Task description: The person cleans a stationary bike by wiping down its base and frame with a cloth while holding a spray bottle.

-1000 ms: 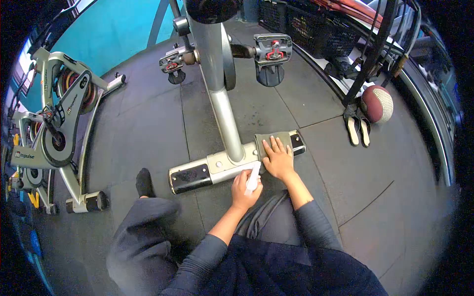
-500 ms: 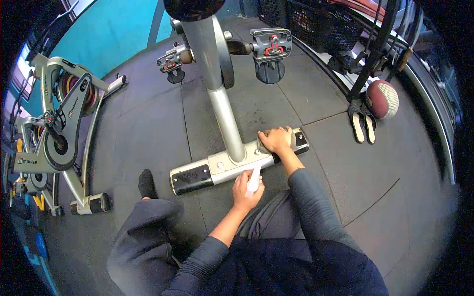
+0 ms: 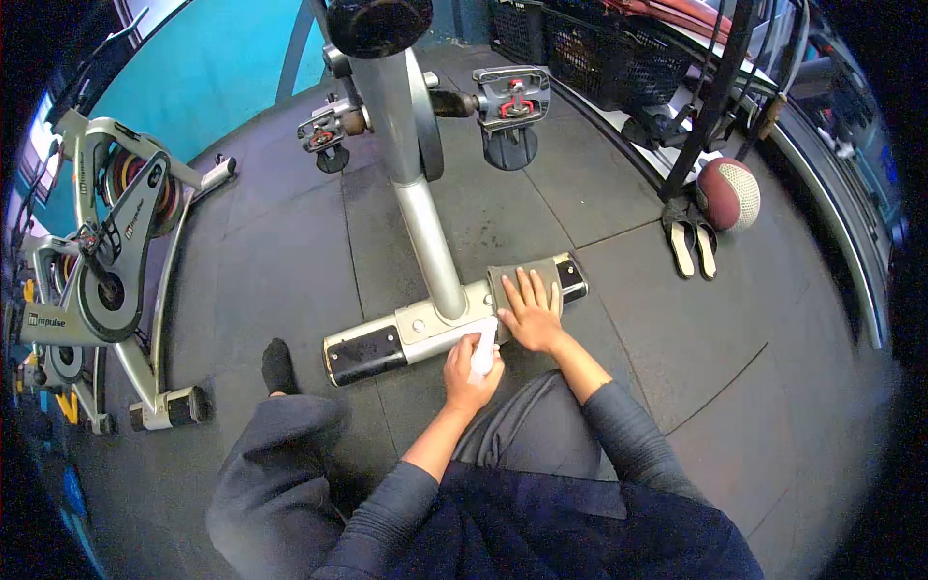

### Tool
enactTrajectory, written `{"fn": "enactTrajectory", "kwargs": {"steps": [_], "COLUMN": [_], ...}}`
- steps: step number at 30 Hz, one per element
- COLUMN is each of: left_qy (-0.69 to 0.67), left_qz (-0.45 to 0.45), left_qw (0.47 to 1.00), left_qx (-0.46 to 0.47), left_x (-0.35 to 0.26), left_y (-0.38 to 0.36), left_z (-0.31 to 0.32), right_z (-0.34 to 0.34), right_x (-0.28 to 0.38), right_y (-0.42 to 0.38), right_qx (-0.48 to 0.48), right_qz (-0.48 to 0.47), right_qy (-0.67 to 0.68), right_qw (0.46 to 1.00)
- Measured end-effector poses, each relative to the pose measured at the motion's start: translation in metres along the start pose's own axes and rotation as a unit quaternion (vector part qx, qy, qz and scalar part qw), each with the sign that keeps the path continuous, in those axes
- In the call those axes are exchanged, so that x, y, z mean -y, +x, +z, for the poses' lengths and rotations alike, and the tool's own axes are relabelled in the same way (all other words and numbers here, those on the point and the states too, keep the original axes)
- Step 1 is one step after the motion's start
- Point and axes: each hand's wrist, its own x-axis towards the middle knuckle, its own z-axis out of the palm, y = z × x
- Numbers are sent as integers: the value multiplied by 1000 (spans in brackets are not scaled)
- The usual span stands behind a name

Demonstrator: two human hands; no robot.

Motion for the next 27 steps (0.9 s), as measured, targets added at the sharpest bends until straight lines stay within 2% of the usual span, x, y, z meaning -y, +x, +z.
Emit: {"fn": "enactTrajectory", "kwargs": {"steps": [3, 5, 6, 7, 9, 10, 14, 16, 23, 27], "left_qy": [2, 5, 6, 7, 1, -4, 11, 11, 11, 8], "left_qz": [-6, -8, -6, -4, -12, -20, -14, -11, -4, 6], "left_qw": [1000, 1000, 1000, 1000, 1000, 1000, 1000, 1000, 1000, 1000], "left_qx": [7, 15, 13, 9, 13, 19, 21, 13, 5, 4], "left_x": [0, -1, -3, -5, -8, -8, -10, -9, -5, -3], "left_y": [0, 0, 1, 1, 3, 2, 3, 3, 3, 2], "left_z": [0, -2, -2, -2, -3, -4, -4, -4, -2, -1], "right_z": [-2, -9, -5, -4, -6, -1, -20, -37, -25, 0], "right_x": [-1, 4, 6, 3, -5, -8, -18, -18, -25, -33], "right_y": [-5, 0, 2, 5, 19, 27, 56, 65, 68, 48], "right_qx": [46, 74, 20, 21, -61, -167, -122, -6, -34, -161], "right_qz": [-13, 22, 28, 28, 37, 26, 52, 81, 63, -20], "right_qy": [0, -1, 2, 3, 6, -3, -18, -39, -56, -13], "right_qw": [999, 997, 999, 999, 997, 986, 991, 996, 996, 987]}}
